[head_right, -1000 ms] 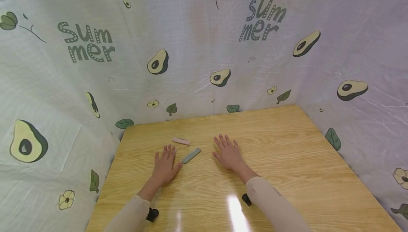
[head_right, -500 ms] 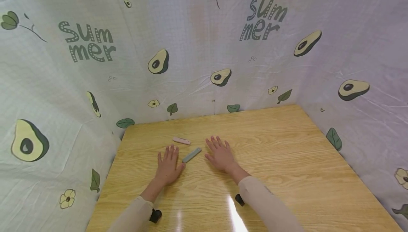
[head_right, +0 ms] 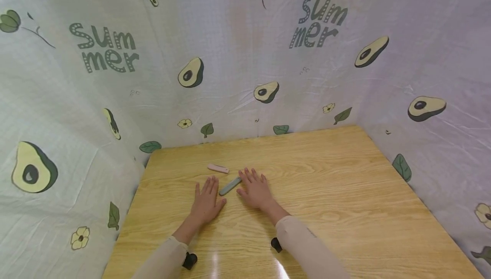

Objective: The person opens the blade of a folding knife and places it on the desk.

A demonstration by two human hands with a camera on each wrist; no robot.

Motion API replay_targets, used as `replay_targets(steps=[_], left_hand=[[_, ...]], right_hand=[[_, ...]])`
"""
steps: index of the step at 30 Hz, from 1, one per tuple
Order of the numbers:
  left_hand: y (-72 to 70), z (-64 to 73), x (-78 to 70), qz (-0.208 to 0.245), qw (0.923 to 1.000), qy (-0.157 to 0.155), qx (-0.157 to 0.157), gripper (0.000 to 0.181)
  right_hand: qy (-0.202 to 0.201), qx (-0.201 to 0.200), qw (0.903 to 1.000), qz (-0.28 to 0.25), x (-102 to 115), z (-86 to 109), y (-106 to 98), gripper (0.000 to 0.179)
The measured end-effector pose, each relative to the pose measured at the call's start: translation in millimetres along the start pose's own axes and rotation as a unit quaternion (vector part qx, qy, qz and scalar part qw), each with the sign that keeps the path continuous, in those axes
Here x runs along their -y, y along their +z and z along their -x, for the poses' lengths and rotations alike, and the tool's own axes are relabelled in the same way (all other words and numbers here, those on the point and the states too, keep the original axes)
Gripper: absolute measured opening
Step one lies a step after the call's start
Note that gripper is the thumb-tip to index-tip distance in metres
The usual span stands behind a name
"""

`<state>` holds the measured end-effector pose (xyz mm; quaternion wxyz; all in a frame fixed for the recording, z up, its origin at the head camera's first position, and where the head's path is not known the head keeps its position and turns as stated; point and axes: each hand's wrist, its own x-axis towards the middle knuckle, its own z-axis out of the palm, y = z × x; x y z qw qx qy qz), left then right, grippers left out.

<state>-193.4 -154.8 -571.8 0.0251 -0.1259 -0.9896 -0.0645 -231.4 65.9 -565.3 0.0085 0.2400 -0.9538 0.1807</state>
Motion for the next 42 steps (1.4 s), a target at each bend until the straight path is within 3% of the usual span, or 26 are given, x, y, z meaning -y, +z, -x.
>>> replay_targets(steps=[12,20,27,42], left_hand=[[4.8,-0.6,-6.8,0.013,0.9995,0.027,0.003,0.074],[3.6,-1.1,-8.7,0.005,0.9993,0.035,0.012,0.072],[5.1,-4.7,-6.7,0.010,0.9982,0.059,-0.006,0.067],[8.7,-2.4,-7.6,0.017,0.9981,0.052,0.028,0.062]], right_hand=[[-0.012,0.029,0.9995,-0.004,9,-1.6,8,0.063],[-0.025,0.026,0.9993,0.011,8,-2.7,17,0.063],[-0.015,0.043,0.9988,0.015,9,-4.0,17,0.064],[-0.025,0.067,0.9970,0.029,10,-4.6,14,0.058]])
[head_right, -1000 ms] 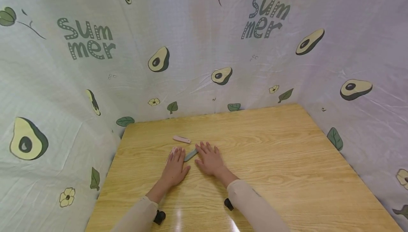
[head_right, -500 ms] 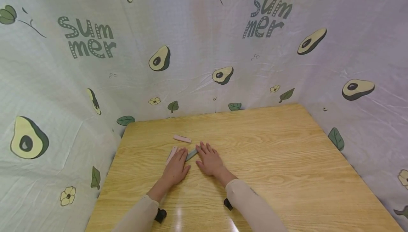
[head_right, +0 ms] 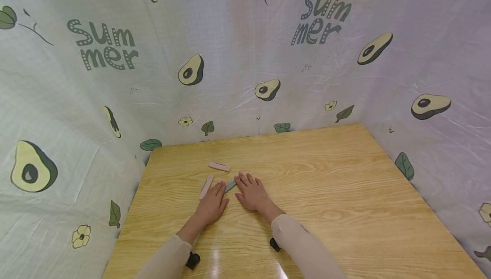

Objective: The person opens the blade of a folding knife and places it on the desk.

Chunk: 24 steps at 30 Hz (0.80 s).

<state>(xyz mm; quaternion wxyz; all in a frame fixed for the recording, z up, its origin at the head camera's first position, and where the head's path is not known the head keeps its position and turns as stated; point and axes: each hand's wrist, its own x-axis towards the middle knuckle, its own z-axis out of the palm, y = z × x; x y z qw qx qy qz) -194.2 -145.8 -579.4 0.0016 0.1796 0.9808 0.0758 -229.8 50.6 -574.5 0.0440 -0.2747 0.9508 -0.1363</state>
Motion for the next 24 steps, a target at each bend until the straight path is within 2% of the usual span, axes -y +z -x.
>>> replay_targets(steps=[15,19,24], left_hand=[[-7.6,1.0,7.3,0.060,0.9982,0.004,0.001,0.055],[-8.8,1.1,10.1,0.069,0.9976,0.006,-0.002,0.053],[-8.0,-1.8,14.0,0.073,0.9971,0.017,-0.014,0.049]], right_hand=[[-0.009,-0.011,0.9999,-0.003,-2,3.2,-2,0.058],[-0.028,-0.038,0.9988,-0.015,-7,3.7,2,0.055],[-0.059,-0.091,0.9935,-0.034,-12,3.9,2,0.049]])
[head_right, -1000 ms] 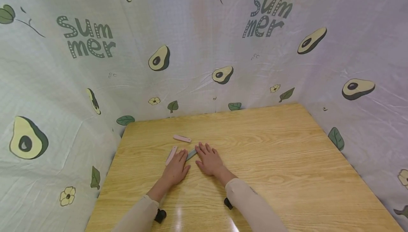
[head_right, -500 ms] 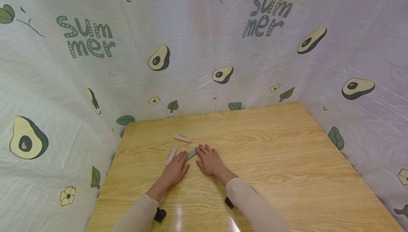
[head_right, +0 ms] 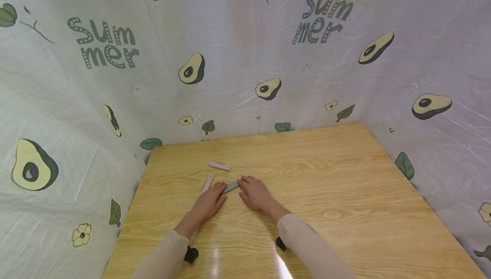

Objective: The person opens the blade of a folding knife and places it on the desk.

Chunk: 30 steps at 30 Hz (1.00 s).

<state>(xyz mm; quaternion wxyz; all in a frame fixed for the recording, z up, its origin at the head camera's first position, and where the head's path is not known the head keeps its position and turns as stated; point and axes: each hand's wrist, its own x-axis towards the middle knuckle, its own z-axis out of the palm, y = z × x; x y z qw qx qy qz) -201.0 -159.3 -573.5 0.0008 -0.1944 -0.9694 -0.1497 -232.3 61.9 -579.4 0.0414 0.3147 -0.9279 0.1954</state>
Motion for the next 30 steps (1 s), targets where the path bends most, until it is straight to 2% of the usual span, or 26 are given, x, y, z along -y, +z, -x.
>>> replay_targets(steps=[7,14,18,21,26,30], left_hand=[[-0.2,-4.0,3.0,0.016,0.9997,0.005,-0.015,0.043],[-2.4,-2.9,3.1,0.076,0.9966,-0.014,-0.029,0.039],[-2.5,-2.9,4.6,0.116,0.9924,-0.032,-0.029,0.037],[-3.4,-2.5,4.9,0.128,0.9906,-0.040,-0.025,0.036],[-5.1,-1.7,5.3,0.138,0.9892,-0.046,-0.016,0.035],[-2.4,-2.5,9.2,0.151,0.9874,-0.044,-0.020,0.034]], right_hand=[[-0.002,-0.022,0.9994,-0.026,1,-2.0,-5,0.045],[0.015,-0.021,0.9985,-0.048,-1,-2.0,-2,0.039],[0.008,-0.029,0.9978,-0.059,-7,-1.7,2,0.028],[0.000,-0.033,0.9967,-0.075,-11,-0.9,3,0.022],[-0.010,-0.030,0.9922,-0.121,-17,0.2,1,0.021],[-0.025,-0.023,0.9908,-0.131,-19,0.8,0,0.022]])
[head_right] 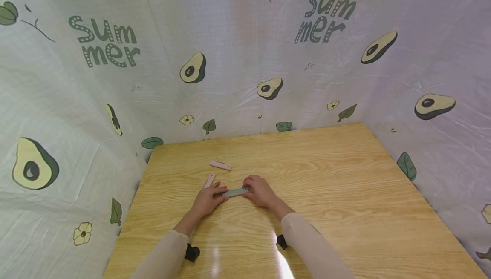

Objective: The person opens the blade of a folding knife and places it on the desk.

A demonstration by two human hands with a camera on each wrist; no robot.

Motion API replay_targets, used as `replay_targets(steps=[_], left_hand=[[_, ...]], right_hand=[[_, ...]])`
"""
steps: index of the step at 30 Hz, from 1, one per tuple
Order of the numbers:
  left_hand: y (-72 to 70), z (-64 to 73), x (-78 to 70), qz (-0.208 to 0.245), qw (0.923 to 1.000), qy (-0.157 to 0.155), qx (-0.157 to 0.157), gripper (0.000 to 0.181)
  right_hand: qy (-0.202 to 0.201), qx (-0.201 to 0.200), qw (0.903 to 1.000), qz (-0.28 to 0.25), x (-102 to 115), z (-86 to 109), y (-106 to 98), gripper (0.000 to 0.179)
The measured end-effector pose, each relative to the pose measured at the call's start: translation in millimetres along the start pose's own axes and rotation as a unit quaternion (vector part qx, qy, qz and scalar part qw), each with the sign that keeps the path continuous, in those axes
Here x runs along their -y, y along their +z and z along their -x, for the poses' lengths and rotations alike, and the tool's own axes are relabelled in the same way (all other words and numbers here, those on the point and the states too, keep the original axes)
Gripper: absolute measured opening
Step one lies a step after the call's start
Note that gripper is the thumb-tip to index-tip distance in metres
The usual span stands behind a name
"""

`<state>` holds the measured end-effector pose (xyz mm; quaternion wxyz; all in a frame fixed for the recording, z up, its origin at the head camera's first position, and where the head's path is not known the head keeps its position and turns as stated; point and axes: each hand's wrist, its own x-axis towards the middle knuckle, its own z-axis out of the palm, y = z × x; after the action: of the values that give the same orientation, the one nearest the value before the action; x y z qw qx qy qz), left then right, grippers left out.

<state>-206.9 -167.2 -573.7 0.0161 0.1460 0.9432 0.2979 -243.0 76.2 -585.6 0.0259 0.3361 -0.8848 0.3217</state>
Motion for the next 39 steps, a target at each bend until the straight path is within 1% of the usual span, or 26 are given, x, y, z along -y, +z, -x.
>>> replay_targets(steps=[4,8,14,18,22,24,26,27,28,30,32,34,35,37,38,39], left_hand=[[2.7,-0.9,5.4,0.003,0.9999,0.010,-0.003,0.034],[2.1,-0.2,6.3,0.021,0.9997,0.012,-0.001,0.035],[1.1,1.9,2.6,0.050,0.9987,0.010,0.004,0.033],[2.6,2.7,-0.2,0.055,0.9983,0.021,-0.002,0.033],[5.1,1.8,-1.2,0.050,0.9980,0.036,-0.012,0.033],[5.6,1.4,-2.2,0.049,0.9980,0.036,-0.015,0.033],[5.0,1.1,-4.4,0.053,0.9978,0.036,-0.019,0.034],[4.4,1.1,-6.0,0.056,0.9974,0.038,-0.023,0.034],[3.5,0.8,-7.8,0.061,0.9969,0.042,-0.027,0.034],[1.7,0.2,-11.5,0.072,0.9953,0.054,-0.037,0.034],[0.5,-0.8,-14.9,0.071,0.9942,0.066,-0.045,0.034],[-0.1,-2.5,-17.8,0.075,0.9938,0.066,-0.048,0.033],[-0.1,-3.1,-18.6,0.077,0.9940,0.061,-0.048,0.032],[0.4,-4.8,-20.3,0.097,0.9939,0.033,-0.040,0.031],[1.3,-5.8,-20.6,0.118,0.9924,0.013,-0.034,0.031],[2.2,-6.5,-20.8,0.146,0.9890,-0.007,-0.026,0.031]], right_hand=[[-0.002,0.017,0.9999,0.000,1,1.1,-3,0.021],[0.023,0.043,0.9987,-0.016,3,1.8,-7,0.021],[0.070,0.072,0.9922,-0.075,5,3.2,-14,0.021],[0.090,0.068,0.9882,-0.104,6,5.5,-16,0.021],[0.100,0.049,0.9836,-0.142,5,8.4,-17,0.020],[0.111,0.042,0.9797,-0.162,4,9.3,-17,0.020],[0.131,0.040,0.9710,-0.195,3,9.3,-18,0.021],[0.144,0.039,0.9643,-0.219,2,8.9,-18,0.022],[0.158,0.039,0.9552,-0.247,2,8.4,-19,0.023],[0.183,0.039,0.9346,-0.302,1,7.3,-20,0.026],[0.206,0.040,0.9079,-0.363,0,6.1,-21,0.029],[0.222,0.038,0.8862,-0.405,1,5.1,-23,0.032],[0.228,0.037,0.8776,-0.420,1,4.7,-23,0.032],[0.235,0.034,0.8638,-0.444,2,4.2,-23,0.033],[0.234,0.031,0.8621,-0.448,2,4.4,-24,0.033],[0.234,0.028,0.8596,-0.454,3,4.4,-24,0.034]])
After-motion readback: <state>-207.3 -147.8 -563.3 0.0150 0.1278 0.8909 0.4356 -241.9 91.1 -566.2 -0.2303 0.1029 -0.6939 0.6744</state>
